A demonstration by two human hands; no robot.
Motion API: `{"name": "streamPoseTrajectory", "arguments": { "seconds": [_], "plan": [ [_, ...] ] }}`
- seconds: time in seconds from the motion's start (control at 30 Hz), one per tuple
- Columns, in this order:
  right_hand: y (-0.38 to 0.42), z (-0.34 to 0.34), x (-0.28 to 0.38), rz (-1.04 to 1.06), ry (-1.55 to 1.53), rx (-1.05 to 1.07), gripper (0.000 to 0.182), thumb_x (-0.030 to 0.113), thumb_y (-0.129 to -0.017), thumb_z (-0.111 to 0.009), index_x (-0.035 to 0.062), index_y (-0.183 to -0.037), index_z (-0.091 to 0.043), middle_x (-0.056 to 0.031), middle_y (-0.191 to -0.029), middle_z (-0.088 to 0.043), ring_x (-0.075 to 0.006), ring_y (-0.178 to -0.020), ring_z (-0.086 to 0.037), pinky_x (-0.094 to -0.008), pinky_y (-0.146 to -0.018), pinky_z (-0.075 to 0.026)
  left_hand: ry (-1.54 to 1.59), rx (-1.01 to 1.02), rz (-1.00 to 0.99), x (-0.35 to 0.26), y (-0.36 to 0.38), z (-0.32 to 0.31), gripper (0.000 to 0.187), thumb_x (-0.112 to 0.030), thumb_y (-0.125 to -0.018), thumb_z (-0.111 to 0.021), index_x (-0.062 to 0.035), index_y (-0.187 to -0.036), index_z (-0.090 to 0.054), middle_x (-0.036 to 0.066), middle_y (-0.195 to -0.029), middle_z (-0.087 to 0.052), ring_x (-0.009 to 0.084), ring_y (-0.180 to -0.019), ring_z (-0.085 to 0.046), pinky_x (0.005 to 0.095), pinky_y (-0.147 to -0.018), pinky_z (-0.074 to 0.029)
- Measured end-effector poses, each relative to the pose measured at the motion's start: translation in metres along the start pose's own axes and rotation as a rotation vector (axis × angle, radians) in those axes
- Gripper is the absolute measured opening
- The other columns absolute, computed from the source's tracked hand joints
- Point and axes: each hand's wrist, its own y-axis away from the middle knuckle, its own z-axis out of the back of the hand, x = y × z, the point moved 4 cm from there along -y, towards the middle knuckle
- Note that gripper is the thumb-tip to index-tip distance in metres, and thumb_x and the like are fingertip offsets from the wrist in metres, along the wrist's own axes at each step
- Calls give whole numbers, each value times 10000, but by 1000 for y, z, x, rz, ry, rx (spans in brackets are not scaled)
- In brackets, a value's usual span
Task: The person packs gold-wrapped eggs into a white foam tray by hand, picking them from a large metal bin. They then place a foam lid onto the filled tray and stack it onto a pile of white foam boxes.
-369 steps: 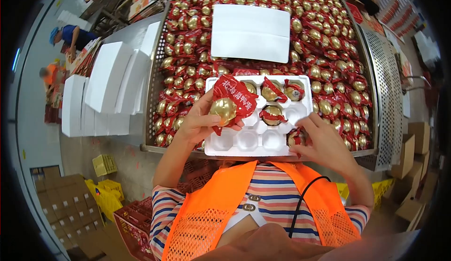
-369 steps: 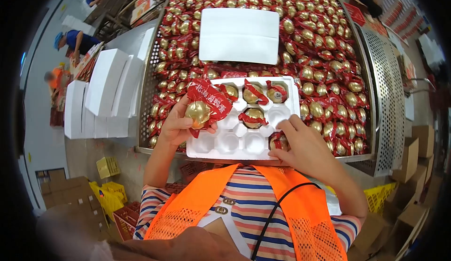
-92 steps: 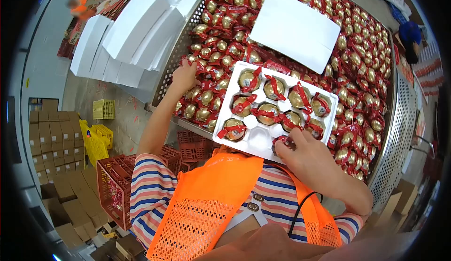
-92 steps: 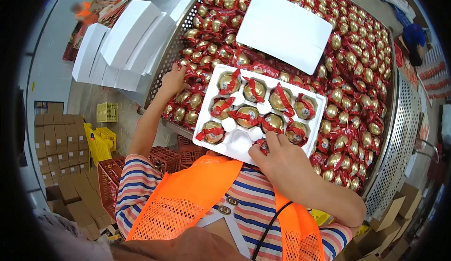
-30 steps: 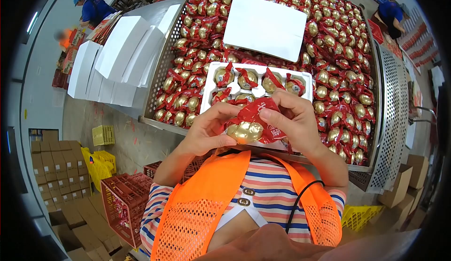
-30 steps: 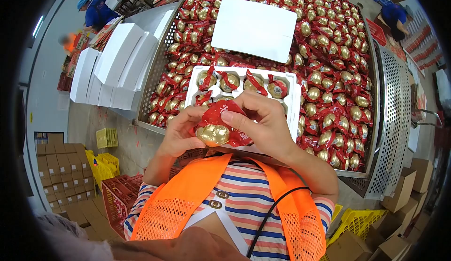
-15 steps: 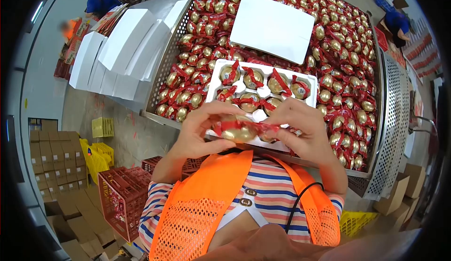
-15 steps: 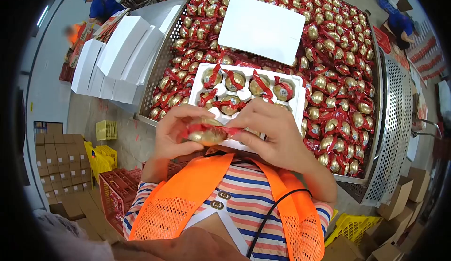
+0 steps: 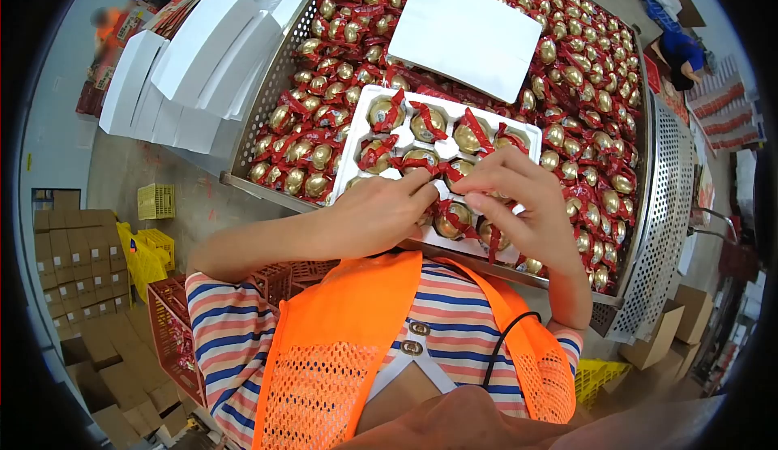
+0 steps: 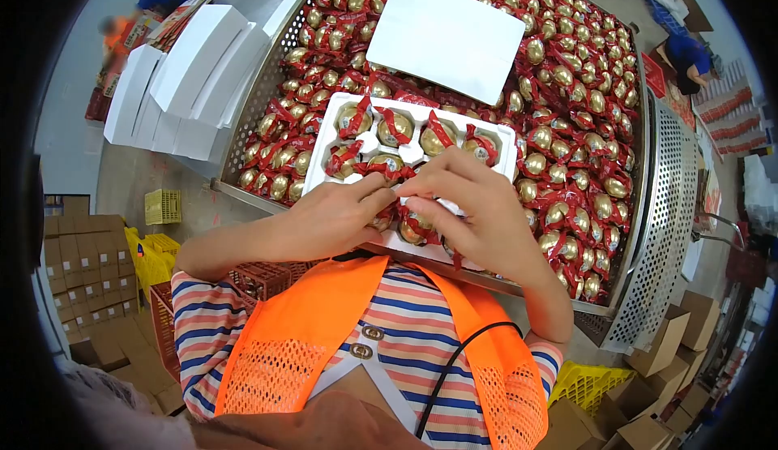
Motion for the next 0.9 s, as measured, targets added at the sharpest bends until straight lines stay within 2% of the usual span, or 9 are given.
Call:
{"name": "streamPoseTrajectory", "arguments": {
  "seconds": [0.1,0.23,0.27,0.33,0.47,0.57,0.6,0.73,0.9],
  "plan": [
    [-1,-12,2,-70,64,136,159,93,-873,-684,60,-1028,-698,-65,-919,-616,-238,-820,-633,-352,-687,-507,97,-93,-94,9,3,6,593,-187,-779,-766,-29,-1277,-486,153,-1115,-571,321,-866,-666,398,-668,-540],
    [-7,-45,8,79,350,182,435,388,-828,-723,53,-1093,-641,-93,-918,-566,-258,-816,-621,-353,-653,-515,363,12,160,14,25,29,754,-102,-776,-773,-75,-1426,-391,163,-1163,-631,281,-876,-693,361,-704,-560],
    [-9,-56,12,80,526,243,555,500,-791,-723,51,-1095,-604,-128,-1031,-586,-261,-790,-630,-370,-667,-523,448,-3,200,16,31,31,779,-83,-777,-772,-87,-1448,-376,164,-1166,-643,267,-877,-698,356,-715,-564],
    [-12,-80,10,99,614,232,528,484,-800,-718,47,-1069,-594,-137,-997,-574,-266,-788,-630,-371,-649,-527,595,-79,254,25,45,31,728,-37,-801,-747,-96,-1449,-422,136,-1143,-671,192,-860,-697,324,-741,-570],
    [-12,-101,4,157,732,302,422,352,-823,-710,20,-1044,-570,-149,-924,-550,-266,-797,-627,-355,-605,-535,758,-423,234,43,75,34,500,-94,-827,-747,-55,-1294,-573,99,-1093,-679,172,-828,-666,299,-734,-545],
    [-16,-97,7,148,684,399,389,244,-813,-703,3,-1085,-563,-158,-940,-552,-274,-834,-633,-361,-620,-545,721,-678,249,71,91,11,493,-96,-827,-748,-54,-1289,-580,100,-1130,-656,170,-896,-653,282,-761,-535],
    [-19,-94,5,138,648,416,401,241,-801,-708,9,-1095,-566,-155,-944,-552,-276,-834,-631,-364,-622,-543,743,-672,290,77,92,6,494,-109,-824,-753,-59,-1285,-586,97,-1220,-603,184,-1062,-611,294,-831,-520],
    [-38,-78,3,180,553,482,433,259,-763,-735,80,-1129,-587,-128,-969,-556,-293,-855,-613,-400,-679,-533,862,-743,309,82,87,-23,468,-133,-806,-766,-82,-1249,-622,104,-1360,-480,227,-1277,-473,371,-971,-467],
    [-38,-81,17,48,591,489,389,218,-761,-711,77,-1103,-592,-109,-968,-561,-264,-856,-587,-381,-715,-536,644,-677,223,80,86,-32,448,-174,-777,-798,-108,-1196,-652,125,-1378,-437,291,-1252,-494,406,-1041,-419]
  ]
}}
